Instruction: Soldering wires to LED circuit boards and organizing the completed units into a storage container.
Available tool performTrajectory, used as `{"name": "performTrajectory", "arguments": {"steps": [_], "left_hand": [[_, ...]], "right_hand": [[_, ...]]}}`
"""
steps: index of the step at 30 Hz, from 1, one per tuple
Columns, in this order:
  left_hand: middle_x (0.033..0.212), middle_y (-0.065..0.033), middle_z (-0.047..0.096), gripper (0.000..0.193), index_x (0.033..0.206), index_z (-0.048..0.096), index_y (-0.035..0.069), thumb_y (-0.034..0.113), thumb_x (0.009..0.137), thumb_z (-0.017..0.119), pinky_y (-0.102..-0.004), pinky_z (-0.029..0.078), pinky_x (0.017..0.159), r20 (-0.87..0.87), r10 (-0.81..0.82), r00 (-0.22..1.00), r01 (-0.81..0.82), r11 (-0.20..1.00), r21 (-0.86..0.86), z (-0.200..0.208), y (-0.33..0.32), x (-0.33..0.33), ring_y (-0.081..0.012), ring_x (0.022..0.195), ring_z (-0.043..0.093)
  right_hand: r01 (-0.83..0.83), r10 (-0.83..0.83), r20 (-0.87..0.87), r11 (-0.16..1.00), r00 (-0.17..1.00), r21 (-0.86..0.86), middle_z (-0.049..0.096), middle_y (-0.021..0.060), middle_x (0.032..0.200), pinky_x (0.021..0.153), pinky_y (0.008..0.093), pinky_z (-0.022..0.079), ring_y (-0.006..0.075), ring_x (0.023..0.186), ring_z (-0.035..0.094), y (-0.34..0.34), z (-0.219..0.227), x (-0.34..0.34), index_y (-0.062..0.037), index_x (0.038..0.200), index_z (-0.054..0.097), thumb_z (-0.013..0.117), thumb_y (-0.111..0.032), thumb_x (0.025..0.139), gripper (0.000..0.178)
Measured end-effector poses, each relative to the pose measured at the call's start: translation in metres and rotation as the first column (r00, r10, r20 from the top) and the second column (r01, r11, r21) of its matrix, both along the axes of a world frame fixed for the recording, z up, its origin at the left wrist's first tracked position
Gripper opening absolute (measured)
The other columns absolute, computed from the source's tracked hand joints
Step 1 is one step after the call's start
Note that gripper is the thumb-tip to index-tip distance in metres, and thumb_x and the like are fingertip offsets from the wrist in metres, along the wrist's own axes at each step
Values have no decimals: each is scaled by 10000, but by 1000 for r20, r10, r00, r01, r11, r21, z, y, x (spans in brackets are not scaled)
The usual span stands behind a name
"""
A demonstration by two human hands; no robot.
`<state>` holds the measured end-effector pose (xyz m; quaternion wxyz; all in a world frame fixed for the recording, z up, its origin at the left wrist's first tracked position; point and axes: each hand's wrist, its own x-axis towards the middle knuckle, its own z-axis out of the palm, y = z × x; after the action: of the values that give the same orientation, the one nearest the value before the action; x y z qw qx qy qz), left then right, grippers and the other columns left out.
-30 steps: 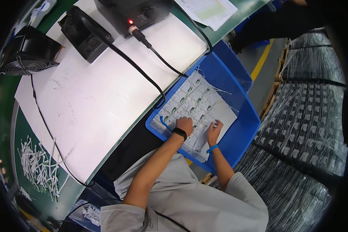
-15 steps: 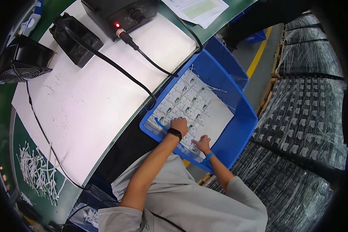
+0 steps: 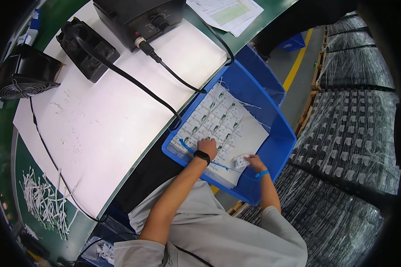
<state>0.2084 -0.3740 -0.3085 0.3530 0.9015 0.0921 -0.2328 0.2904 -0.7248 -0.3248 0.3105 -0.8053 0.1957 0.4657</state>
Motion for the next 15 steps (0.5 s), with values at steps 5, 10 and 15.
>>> {"name": "performTrajectory", "arguments": {"steps": [5, 10, 15], "left_hand": [[1062, -188, 673, 303, 1041, 641, 45, 280, 850, 662, -511, 521, 854, 11, 4, 1000, -4, 1000, -9, 3, -1, 1, -379, 1027, 637], [1089, -187, 661, 345, 1094, 620, 47, 297, 860, 664, -506, 518, 857, -32, -25, 999, 25, 1000, 6, 2, 0, 4, -376, 1041, 629], [1093, -190, 658, 361, 1109, 620, 44, 308, 867, 665, -509, 515, 857, -37, -32, 999, 33, 999, 17, 3, 1, 2, -372, 1051, 626]], "right_hand": [[387, -394, 321, 918, 861, 90, 710, 51, 1006, 739, 370, 566, 188, 894, 691, -27, -6, 55, -51, 1107, 653, 688, -232, 937, 251], [571, -691, 329, 720, 644, 394, 679, 80, 1160, 862, 382, 535, 222, 1049, 663, -28, -40, 97, -43, 1272, 563, 602, -193, 994, 319], [506, -801, 170, 510, 574, 695, 653, 94, 1231, 863, 392, 538, 245, 1101, 643, -10, -72, 111, -40, 1289, 552, 534, -209, 1034, 306]]}}
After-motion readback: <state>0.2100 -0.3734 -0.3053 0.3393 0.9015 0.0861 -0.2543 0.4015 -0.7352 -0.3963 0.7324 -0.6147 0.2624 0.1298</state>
